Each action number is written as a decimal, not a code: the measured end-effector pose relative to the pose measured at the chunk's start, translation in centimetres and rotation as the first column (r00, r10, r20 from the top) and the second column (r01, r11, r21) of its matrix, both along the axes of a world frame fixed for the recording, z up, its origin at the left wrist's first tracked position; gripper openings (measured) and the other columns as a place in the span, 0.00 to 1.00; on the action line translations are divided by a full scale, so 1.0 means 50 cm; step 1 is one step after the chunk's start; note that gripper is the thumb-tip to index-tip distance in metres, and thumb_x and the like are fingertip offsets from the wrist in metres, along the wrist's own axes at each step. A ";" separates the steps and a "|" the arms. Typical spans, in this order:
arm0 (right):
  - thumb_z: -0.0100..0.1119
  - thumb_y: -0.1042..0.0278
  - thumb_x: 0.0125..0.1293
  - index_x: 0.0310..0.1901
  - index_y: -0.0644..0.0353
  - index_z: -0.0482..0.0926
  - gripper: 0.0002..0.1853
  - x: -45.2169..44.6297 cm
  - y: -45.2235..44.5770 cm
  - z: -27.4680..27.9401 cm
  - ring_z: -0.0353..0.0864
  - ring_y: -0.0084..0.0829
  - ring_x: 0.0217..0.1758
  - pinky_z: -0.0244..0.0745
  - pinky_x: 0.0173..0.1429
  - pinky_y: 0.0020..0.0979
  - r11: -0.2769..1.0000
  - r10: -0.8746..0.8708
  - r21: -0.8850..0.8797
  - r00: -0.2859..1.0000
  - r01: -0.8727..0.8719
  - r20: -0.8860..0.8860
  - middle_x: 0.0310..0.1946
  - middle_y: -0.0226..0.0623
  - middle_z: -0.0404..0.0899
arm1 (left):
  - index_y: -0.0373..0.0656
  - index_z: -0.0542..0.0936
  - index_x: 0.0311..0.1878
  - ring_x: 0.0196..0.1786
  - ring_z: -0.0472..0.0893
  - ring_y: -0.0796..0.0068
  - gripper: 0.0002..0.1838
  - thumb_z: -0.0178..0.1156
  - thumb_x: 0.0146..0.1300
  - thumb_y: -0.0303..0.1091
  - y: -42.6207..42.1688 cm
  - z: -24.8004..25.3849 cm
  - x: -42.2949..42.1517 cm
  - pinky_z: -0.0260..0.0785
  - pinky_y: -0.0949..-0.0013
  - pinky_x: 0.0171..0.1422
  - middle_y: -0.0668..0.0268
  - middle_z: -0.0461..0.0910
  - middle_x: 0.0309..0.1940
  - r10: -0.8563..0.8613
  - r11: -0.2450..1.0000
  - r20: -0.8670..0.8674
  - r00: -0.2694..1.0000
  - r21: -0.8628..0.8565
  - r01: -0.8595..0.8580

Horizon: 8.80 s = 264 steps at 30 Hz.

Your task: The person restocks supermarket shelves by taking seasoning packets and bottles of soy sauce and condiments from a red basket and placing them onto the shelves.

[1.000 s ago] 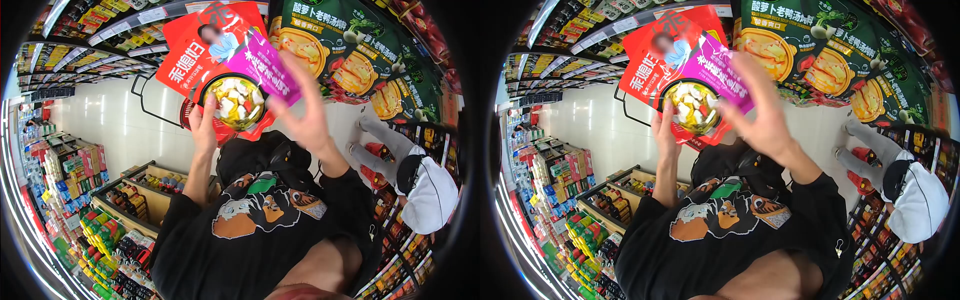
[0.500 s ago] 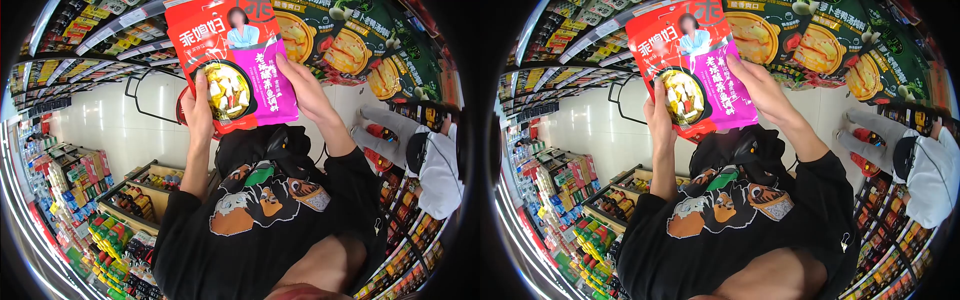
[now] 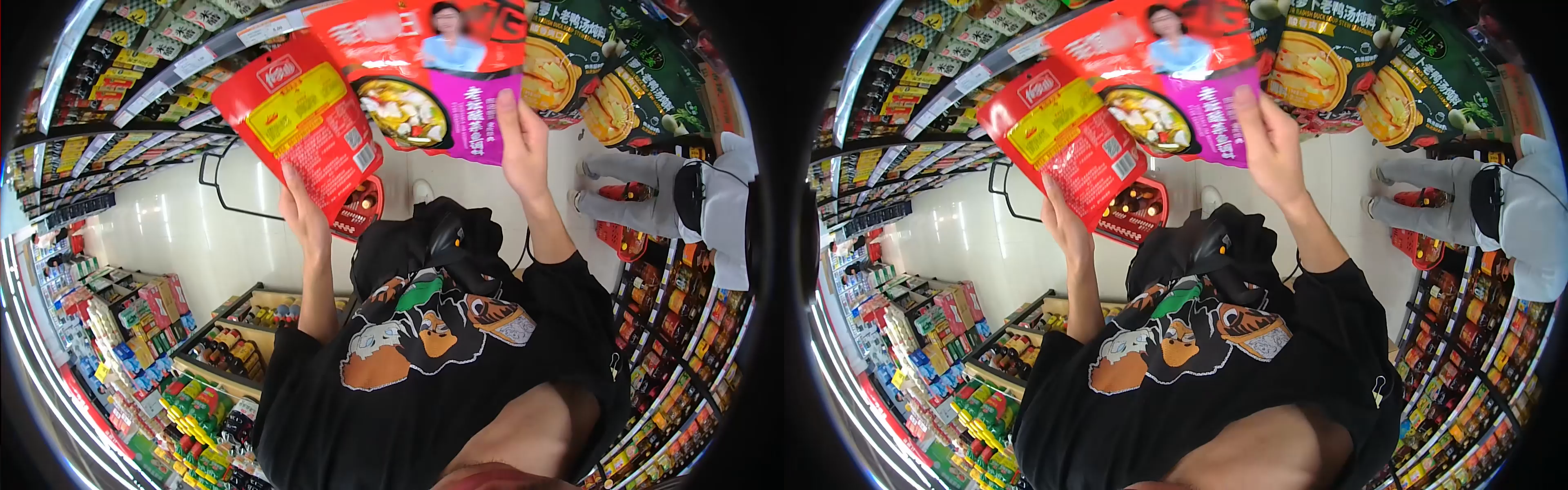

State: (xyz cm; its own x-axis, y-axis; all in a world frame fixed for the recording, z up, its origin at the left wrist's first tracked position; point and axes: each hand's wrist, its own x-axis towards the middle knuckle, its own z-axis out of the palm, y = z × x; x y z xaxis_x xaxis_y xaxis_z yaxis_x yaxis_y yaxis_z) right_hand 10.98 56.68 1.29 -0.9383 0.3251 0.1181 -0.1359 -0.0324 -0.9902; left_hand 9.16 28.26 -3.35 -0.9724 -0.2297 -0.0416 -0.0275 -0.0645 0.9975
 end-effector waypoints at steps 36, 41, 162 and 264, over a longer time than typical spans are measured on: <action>0.49 0.54 0.83 0.45 0.62 0.81 0.19 -0.028 0.079 -0.019 0.71 0.08 0.36 0.68 0.42 0.18 0.966 -0.142 -0.210 0.988 0.151 0.055 0.35 0.20 0.80 | 0.31 0.79 0.53 0.40 0.83 0.81 0.24 0.45 0.83 0.46 0.029 -0.001 0.029 0.76 0.75 0.46 0.62 0.87 0.43 -0.058 0.998 0.036 0.998 -0.038 0.059; 0.49 0.54 0.83 0.46 0.62 0.82 0.19 -0.033 0.088 -0.027 0.71 0.08 0.37 0.68 0.43 0.18 0.965 -0.143 -0.215 0.988 0.152 0.059 0.36 0.19 0.80 | 0.31 0.79 0.53 0.39 0.84 0.80 0.25 0.45 0.83 0.46 0.034 0.004 0.031 0.77 0.75 0.46 0.61 0.87 0.43 -0.081 0.995 0.034 0.996 -0.056 0.083; 0.63 0.72 0.72 0.64 0.72 0.71 0.23 -0.135 0.275 0.023 0.78 0.28 0.57 0.72 0.63 0.30 0.700 -0.579 0.166 0.688 0.695 -0.438 0.57 0.42 0.80 | 0.36 0.69 0.72 0.82 0.58 0.58 0.36 0.66 0.63 0.41 0.566 0.130 -0.199 0.49 0.52 0.83 0.55 0.62 0.78 -0.784 0.374 -0.427 0.451 -0.904 -0.205; 0.52 0.87 0.68 0.44 0.68 0.81 0.09 0.057 -0.524 -0.628 0.83 0.31 0.35 0.79 0.41 0.29 0.833 0.343 0.117 0.670 -0.541 0.658 0.41 0.49 0.83 | 0.28 0.68 0.62 0.42 0.89 0.51 0.28 0.47 0.74 0.47 -0.474 -1.359 0.075 0.87 0.64 0.30 0.39 0.83 0.49 0.118 0.916 0.958 0.262 -0.207 0.343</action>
State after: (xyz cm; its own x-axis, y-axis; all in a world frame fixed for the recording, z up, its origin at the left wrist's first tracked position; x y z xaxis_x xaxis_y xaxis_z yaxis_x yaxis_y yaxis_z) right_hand 13.83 30.47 -30.13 -0.8647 -0.1020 -0.4918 0.4297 0.3565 -0.8296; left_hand 12.93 4.54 -71.29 -0.2958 -0.3416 -0.8921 -0.9292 0.3194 0.1858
